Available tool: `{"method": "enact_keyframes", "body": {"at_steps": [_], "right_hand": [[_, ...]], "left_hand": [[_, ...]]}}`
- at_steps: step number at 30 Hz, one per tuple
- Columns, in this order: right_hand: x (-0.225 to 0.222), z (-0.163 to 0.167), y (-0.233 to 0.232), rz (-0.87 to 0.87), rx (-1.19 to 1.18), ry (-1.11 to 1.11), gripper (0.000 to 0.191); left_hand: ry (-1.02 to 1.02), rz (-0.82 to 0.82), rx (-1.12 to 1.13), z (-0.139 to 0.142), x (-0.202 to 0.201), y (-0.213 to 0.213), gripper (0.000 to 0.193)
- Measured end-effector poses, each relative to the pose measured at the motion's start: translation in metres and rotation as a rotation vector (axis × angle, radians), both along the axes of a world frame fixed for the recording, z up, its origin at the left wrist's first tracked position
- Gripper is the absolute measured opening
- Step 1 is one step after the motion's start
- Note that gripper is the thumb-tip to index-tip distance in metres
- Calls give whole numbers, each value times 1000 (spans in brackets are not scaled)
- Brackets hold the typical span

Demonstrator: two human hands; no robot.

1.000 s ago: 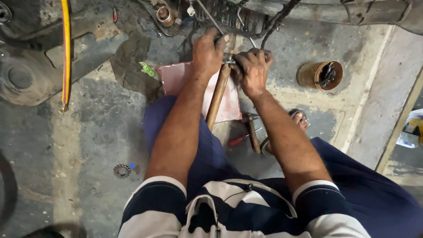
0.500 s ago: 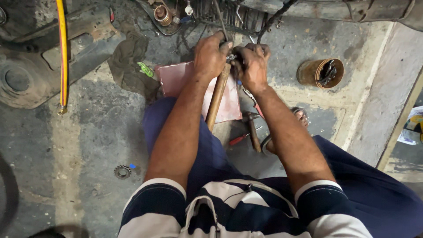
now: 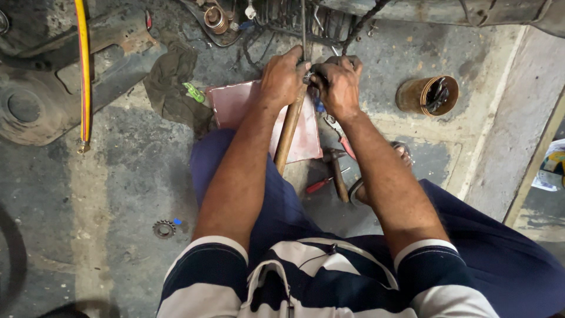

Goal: The person sits on the floor and uses a hammer and punch to drive a pin into a bicycle chain link. They repeatedly strike the punch with the hammer, reposition the chain, and use pliers to adjust the link. The chain remains attached to the bicycle throughout.

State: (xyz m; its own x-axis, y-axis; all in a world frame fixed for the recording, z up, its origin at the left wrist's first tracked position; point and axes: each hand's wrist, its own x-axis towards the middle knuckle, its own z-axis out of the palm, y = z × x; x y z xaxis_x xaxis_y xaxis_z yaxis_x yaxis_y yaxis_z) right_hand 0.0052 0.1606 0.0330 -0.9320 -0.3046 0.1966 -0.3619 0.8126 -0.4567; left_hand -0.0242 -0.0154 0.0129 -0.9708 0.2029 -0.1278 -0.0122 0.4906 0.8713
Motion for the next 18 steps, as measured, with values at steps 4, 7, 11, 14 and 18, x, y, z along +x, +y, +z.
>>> {"method": "enact_keyframes", "body": {"at_steps": [4, 7, 11, 14, 18], "right_hand": [[-1, 1, -1, -12, 23, 10, 13], [-2, 2, 0, -16, 37, 6, 10], [-3, 2, -1, -34, 39, 19, 9], [-3, 1, -2, -38, 32, 16, 7], [-3, 0, -2, -31, 58, 23, 7]], "left_hand": [[96, -12, -12, -4, 0, 2, 23], [328, -20, 14, -6, 1, 2, 19], [111, -54, 65, -1, 3, -1, 16], [48, -39, 52, 7, 4, -2, 15], [69, -24, -15, 16, 5, -2, 16]]}}
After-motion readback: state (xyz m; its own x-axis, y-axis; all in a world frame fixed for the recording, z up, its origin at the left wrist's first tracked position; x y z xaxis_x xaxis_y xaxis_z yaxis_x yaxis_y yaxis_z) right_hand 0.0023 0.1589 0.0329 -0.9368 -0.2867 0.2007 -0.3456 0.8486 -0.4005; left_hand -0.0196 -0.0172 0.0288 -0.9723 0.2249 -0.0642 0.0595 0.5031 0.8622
